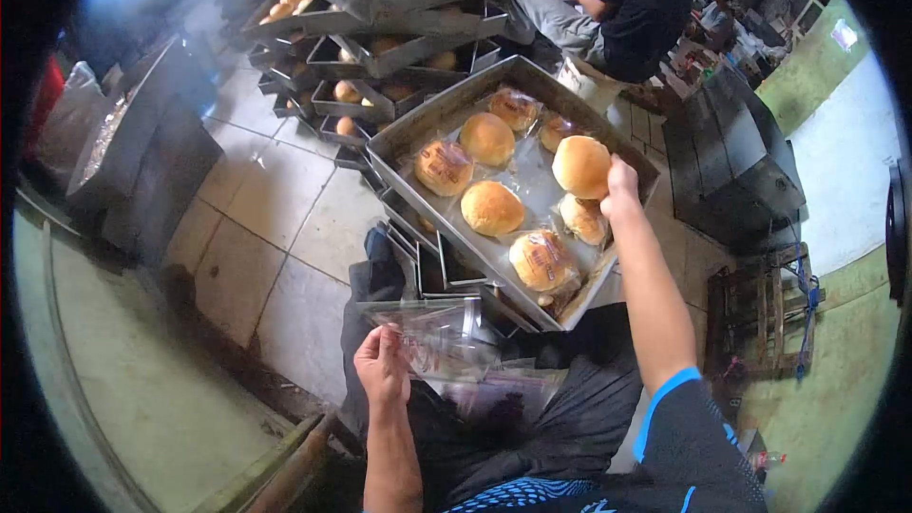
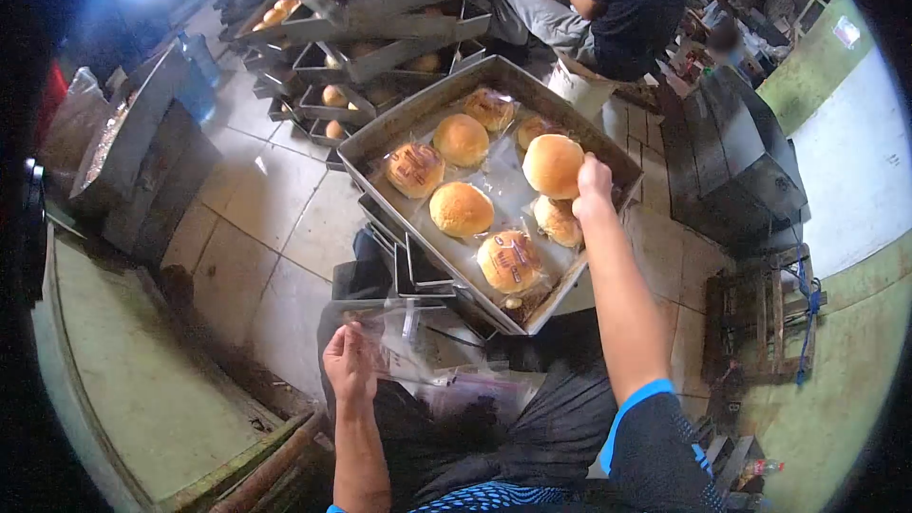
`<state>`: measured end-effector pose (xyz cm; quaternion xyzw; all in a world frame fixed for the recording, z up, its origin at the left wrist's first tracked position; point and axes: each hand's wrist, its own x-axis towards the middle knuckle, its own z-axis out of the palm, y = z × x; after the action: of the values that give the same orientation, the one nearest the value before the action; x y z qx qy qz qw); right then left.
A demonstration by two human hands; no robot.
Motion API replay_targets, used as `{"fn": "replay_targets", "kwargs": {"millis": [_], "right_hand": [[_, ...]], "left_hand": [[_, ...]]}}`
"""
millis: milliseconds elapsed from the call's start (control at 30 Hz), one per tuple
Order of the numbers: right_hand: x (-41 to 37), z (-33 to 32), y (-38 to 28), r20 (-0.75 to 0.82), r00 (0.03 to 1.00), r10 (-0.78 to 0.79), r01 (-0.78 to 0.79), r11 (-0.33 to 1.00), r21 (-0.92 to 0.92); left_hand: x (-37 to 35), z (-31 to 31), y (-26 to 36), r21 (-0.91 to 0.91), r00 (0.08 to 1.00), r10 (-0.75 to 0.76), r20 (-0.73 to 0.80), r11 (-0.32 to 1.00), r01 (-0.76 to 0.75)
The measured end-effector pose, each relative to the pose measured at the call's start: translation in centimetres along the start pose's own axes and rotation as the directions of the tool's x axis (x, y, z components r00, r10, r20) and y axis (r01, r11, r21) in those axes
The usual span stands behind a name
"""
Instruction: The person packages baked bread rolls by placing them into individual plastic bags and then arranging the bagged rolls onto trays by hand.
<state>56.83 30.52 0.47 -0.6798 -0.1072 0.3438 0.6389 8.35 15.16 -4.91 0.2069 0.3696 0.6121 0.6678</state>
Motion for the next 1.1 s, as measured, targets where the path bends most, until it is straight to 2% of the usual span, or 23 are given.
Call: {"fn": "replay_targets", "kwargs": {"millis": [67,133,200,267,333,367,467,500,567,600,633,667,700,733,767,833,867,900,933,1000,1033,1067,1100], "right_hand": [[-11.6,-1.0,-4.1,0.22,0.974,0.047,-0.105,0.961,0.256],[-20.1,-2.8,-5.6,0.591,0.806,0.041,-0.212,0.951,0.224],[-22.6,-5.7,-0.7,0.78,0.625,0.026,-0.151,0.985,0.088],[-29.3,-5.6,0.5,0.875,0.477,0.08,-0.233,0.972,0.038],[-32.2,-6.9,2.5,0.872,0.445,0.205,-0.334,0.941,-0.051],[-33.1,-7.8,3.1,0.868,0.45,0.211,-0.393,0.919,-0.02],[-35.1,-9.2,4.0,0.861,0.498,0.103,-0.411,0.902,0.13],[-35.9,-8.8,3.9,0.845,0.531,0.066,-0.354,0.923,0.15],[-38.5,-7.6,2.4,0.784,0.614,-0.096,0.0,0.993,0.121],[-39.4,-7.5,1.6,0.757,0.626,-0.188,0.183,0.979,0.093],[-39.7,-7.8,1.1,0.771,0.547,-0.326,0.563,0.825,-0.051],[-40.0,-7.0,1.2,0.758,0.325,-0.565,0.785,0.608,0.117],[-40.6,-6.7,1.1,0.807,0.234,-0.542,0.846,0.523,0.105],[-41.2,-6.4,1.2,0.85,0.147,-0.505,0.896,0.432,0.102],[-41.4,-6.1,1.3,0.834,0.102,-0.543,0.926,0.358,0.12],[-41.1,-5.4,1.1,0.799,0.004,-0.602,0.968,0.202,0.147],[-41.1,-5.1,0.4,0.822,0.071,-0.565,0.975,0.213,0.062],[-41.3,-4.9,-0.7,0.84,0.138,-0.525,0.975,0.219,-0.023],[-41.4,-4.8,-1.2,0.853,0.204,-0.481,0.969,0.223,-0.106],[-41.9,-5.6,-0.1,0.874,0.18,-0.452,0.971,0.226,-0.083],[-42.4,-6.0,0.7,0.876,0.161,-0.456,0.968,0.245,-0.051],[-42.7,-6.2,1.2,0.877,0.142,-0.459,0.964,0.264,-0.018],[-42.7,-6.5,1.1,0.896,0.082,-0.436,0.977,0.212,0.014]], "left_hand": [[-0.5,0.2,0.6,-0.003,1.0,0.022,-0.022,1.0,-0.022],[-0.3,0.7,1.4,0.091,0.997,0.035,-0.067,0.995,-0.029],[-0.3,1.9,2.6,0.249,0.991,0.067,-0.114,0.968,-0.037],[-1.8,4.4,3.3,0.456,0.99,0.119,-0.074,0.887,-0.073],[-3.6,5.7,4.0,0.581,0.995,0.098,0.027,0.808,-0.096],[-4.1,5.6,4.2,0.632,0.984,0.153,0.088,0.755,-0.174],[-6.2,7.0,5.5,0.722,0.983,0.165,0.078,0.67,-0.17],[-6.0,6.0,4.8,0.764,0.965,0.142,0.221,0.59,-0.261],[-7.1,8.4,4.7,0.759,0.928,0.222,0.298,0.535,-0.371],[-7.7,10.0,4.5,0.751,0.905,0.265,0.334,0.505,-0.425],[-8.3,11.3,4.1,0.523,0.927,0.195,0.319,0.78,-0.344],[-9.1,12.5,4.5,0.273,0.921,0.107,0.374,0.937,-0.22],[-9.9,13.6,4.8,0.022,0.905,0.018,0.425,0.999,-0.03],[-11.0,14.9,6.0,-0.167,0.844,-0.057,0.533,0.971,0.17],[-11.8,16.2,6.5,-0.192,0.92,-0.006,0.391,0.977,0.088],[-12.9,16.2,5.5,0.063,0.875,0.036,0.483,0.995,-0.075],[-13.3,16.4,5.0,0.18,0.843,0.046,0.535,0.969,-0.167],[-15.0,17.5,5.0,0.224,0.909,-0.035,0.414,0.972,-0.065],[-14.6,17.1,4.3,0.214,0.912,-0.007,0.411,0.973,-0.089],[-12.8,15.5,3.8,-0.01,0.925,-0.079,0.372,0.996,0.089],[-11.4,14.2,4.5,-0.112,0.903,-0.177,0.391,0.965,0.238],[-10.1,13.4,5.4,-0.19,0.895,-0.073,0.44,0.966,0.173],[-9.9,13.3,6.3,-0.231,0.925,-0.061,0.375,0.96,0.156]]}}
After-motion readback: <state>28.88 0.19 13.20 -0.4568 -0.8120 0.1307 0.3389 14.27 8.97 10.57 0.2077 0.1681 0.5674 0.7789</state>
